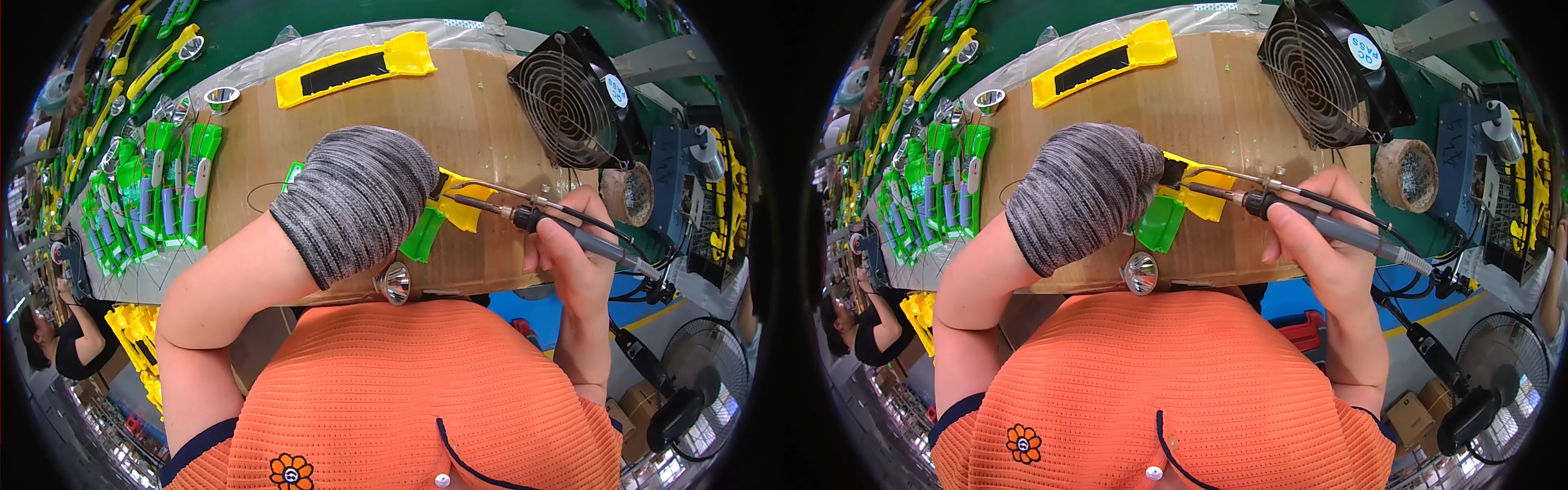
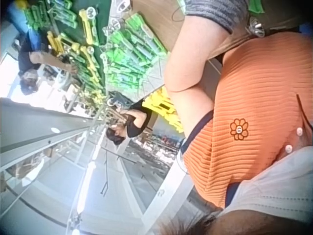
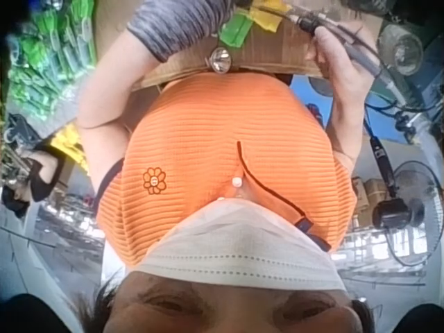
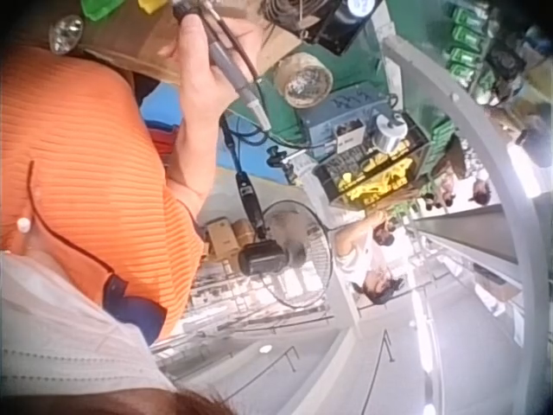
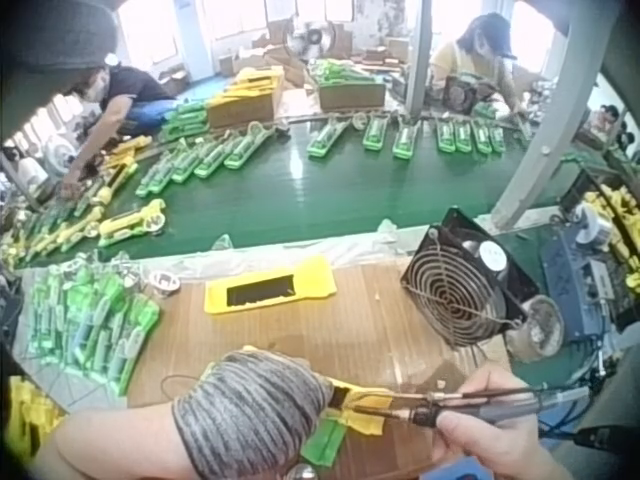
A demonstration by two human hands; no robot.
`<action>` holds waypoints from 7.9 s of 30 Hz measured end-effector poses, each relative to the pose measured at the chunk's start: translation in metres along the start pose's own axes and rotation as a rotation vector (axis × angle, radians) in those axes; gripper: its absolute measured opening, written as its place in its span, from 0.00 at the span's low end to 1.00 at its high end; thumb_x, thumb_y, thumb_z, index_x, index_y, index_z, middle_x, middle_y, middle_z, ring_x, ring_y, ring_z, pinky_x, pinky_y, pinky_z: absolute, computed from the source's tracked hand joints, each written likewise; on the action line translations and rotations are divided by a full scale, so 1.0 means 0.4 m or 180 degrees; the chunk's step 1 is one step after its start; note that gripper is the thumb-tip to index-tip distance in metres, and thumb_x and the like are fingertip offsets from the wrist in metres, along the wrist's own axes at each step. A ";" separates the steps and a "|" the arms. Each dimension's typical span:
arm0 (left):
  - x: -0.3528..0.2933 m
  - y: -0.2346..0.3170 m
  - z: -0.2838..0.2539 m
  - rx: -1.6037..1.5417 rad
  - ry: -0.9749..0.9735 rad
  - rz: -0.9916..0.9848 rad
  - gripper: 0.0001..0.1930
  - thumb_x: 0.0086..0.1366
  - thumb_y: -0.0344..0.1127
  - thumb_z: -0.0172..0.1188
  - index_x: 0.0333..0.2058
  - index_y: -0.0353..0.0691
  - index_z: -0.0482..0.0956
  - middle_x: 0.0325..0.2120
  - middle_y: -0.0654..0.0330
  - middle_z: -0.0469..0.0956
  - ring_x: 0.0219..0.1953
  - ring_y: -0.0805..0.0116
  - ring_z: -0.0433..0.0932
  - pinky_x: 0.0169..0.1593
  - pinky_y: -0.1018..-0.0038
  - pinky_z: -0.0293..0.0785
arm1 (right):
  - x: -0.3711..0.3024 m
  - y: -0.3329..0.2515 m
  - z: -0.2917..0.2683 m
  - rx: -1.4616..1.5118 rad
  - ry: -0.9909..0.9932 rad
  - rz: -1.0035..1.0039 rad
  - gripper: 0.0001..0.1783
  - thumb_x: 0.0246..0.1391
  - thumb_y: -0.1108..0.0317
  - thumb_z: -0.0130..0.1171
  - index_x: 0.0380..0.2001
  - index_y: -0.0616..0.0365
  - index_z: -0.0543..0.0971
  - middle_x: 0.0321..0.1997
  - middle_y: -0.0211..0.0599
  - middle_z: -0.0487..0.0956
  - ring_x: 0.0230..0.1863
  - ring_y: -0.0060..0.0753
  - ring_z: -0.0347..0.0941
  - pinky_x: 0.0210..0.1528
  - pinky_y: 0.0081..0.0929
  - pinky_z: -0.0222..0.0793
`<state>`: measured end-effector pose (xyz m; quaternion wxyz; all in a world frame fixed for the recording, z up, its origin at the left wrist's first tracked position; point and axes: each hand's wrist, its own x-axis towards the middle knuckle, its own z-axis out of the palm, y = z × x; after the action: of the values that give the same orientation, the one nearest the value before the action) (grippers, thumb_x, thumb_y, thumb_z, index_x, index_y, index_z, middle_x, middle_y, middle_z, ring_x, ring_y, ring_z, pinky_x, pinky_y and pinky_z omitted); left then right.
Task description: Assemble portable flashlights by soldering electronic components into plastic casings.
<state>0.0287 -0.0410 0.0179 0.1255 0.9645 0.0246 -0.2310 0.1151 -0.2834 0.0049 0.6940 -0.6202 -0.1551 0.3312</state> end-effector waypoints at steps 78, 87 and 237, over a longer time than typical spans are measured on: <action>-0.207 0.025 0.039 0.0385 0.0488 0.1745 0.15 0.60 0.36 0.56 0.46 0.43 0.80 0.48 0.54 0.78 0.39 0.58 0.81 0.39 0.64 0.78 | 0.004 0.085 0.074 0.1633 0.0606 -0.0226 0.04 0.66 0.72 0.50 0.35 0.59 0.68 0.19 0.31 0.69 0.25 0.29 0.73 0.65 0.51 0.66; -0.169 0.019 0.077 -0.0423 0.1354 0.1503 0.26 0.58 0.34 0.61 0.57 0.47 0.73 0.52 0.56 0.76 0.44 0.58 0.80 0.43 0.64 0.77 | -0.007 0.100 0.083 0.1652 0.0703 -0.0362 0.04 0.66 0.73 0.49 0.35 0.57 0.68 0.18 0.31 0.68 0.25 0.29 0.72 0.65 0.49 0.66; -0.218 -0.147 0.055 -0.0195 0.2021 0.0243 0.18 0.60 0.31 0.63 0.49 0.37 0.77 0.43 0.52 0.74 0.43 0.52 0.77 0.47 0.62 0.75 | -0.107 0.113 0.080 0.0948 -0.0253 -0.0807 0.15 0.58 0.67 0.58 0.41 0.57 0.63 0.38 0.60 0.80 0.14 0.29 0.68 0.31 0.32 0.76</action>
<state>-0.0650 0.0113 0.0249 0.1491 0.9844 0.0333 0.0871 0.0516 -0.2868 -0.0243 0.8075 -0.4726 -0.2085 0.2847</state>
